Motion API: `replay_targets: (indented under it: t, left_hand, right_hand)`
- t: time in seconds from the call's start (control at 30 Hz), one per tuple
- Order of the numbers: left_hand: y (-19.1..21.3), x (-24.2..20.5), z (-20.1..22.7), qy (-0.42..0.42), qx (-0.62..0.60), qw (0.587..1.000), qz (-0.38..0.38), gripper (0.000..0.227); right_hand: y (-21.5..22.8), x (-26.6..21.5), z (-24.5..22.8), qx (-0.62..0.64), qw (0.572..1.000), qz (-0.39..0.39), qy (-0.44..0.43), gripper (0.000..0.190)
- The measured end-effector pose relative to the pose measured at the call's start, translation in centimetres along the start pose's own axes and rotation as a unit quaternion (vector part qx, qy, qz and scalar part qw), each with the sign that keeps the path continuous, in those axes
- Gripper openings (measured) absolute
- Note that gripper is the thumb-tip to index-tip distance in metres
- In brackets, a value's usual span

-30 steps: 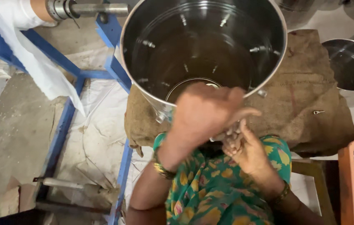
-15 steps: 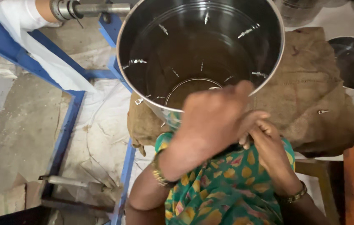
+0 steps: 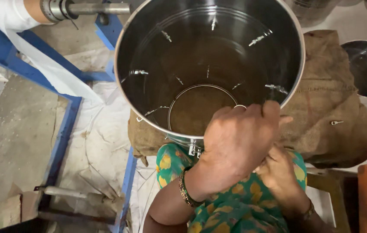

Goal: The person attaches small metal clips to the rim of a large metal pot using both hands. The person repeatedly picks up clips and secures them around the pot's edge.

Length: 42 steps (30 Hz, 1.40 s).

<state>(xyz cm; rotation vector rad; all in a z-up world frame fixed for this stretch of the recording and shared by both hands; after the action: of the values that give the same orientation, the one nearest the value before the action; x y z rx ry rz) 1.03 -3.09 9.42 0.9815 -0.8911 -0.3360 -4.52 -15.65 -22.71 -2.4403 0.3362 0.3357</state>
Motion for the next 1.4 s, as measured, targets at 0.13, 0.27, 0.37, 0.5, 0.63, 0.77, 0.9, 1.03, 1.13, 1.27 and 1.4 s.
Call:
replay_targets:
  t: [0.13, 0.27, 0.37, 0.5, 0.63, 0.77, 0.9, 1.03, 1.13, 1.27, 1.4]
  left_hand:
    - [-0.1, -0.1, 0.0, -0.015, 0.030, 0.999, 0.012, 0.033]
    - [-0.3, -0.1, -0.1, -0.016, 0.049, 0.997, 0.052, 0.034]
    - [-0.3, 0.0, -0.1, -0.030, 0.067, 0.995, 0.062, 0.036]
    - [1.1, -1.1, -0.7, -0.104, 0.041, 0.993, 0.025, 0.046]
    - [5.7, -4.3, -3.9, -0.159, 0.013, 0.987, 0.035, 0.052]
    - [9.2, -5.6, -7.5, -0.154, 0.010, 0.986, 0.064, 0.060]
    - [9.8, -5.5, -8.5, -0.073, -0.020, 0.996, 0.047, 0.051]
    - [8.0, -4.9, -3.7, -0.034, -0.005, 0.998, 0.054, 0.034]
    - [4.1, -3.0, 0.4, -0.034, -0.023, 0.998, 0.044, 0.043]
    - [1.9, -2.4, 1.3, -0.013, 0.075, 0.992, 0.096, 0.043]
    - [1.7, -3.1, 1.3, -0.017, 0.086, 0.989, 0.122, 0.037]
  right_hand:
    - [-1.4, 0.5, 0.8, 0.101, 0.992, -0.073, -0.031, 0.029]
    - [-1.9, 1.4, 0.3, 0.109, 0.992, -0.065, -0.027, 0.034]
    - [-3.8, 1.0, -0.5, 0.108, 0.991, -0.082, -0.015, 0.034]
    - [-6.8, -1.3, -0.7, -0.009, 0.998, -0.056, -0.007, 0.026]
    - [-12.6, -5.0, 1.7, -0.147, 0.968, -0.192, -0.067, 0.033]
    - [-12.8, -5.7, 0.3, -0.158, 0.965, -0.198, -0.064, 0.034]
    - [-9.7, -3.9, -3.2, -0.123, 0.982, -0.144, 0.001, 0.038]
    - [-7.6, -2.9, -2.9, -0.147, 0.981, -0.123, 0.026, 0.044]
    - [-5.5, -2.5, -3.0, -0.075, 0.992, -0.070, 0.074, 0.020]
    - [-4.0, -1.7, -2.9, -0.181, 0.980, -0.043, 0.076, 0.032]
    - [-2.8, -1.8, -2.1, -0.209, 0.975, -0.037, 0.062, 0.035]
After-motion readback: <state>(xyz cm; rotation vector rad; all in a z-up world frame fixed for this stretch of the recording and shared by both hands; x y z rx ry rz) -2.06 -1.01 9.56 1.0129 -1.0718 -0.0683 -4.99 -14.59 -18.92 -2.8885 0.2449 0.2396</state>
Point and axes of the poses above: each hand's wrist, its own x-axis towards the middle knuckle, its own y-axis out of the back of the hand, z = x × y, the point moved 10 cm from there along x, towards the middle knuckle, and after that the axes turned 6 degrees about -z, right-handed, at the moved point
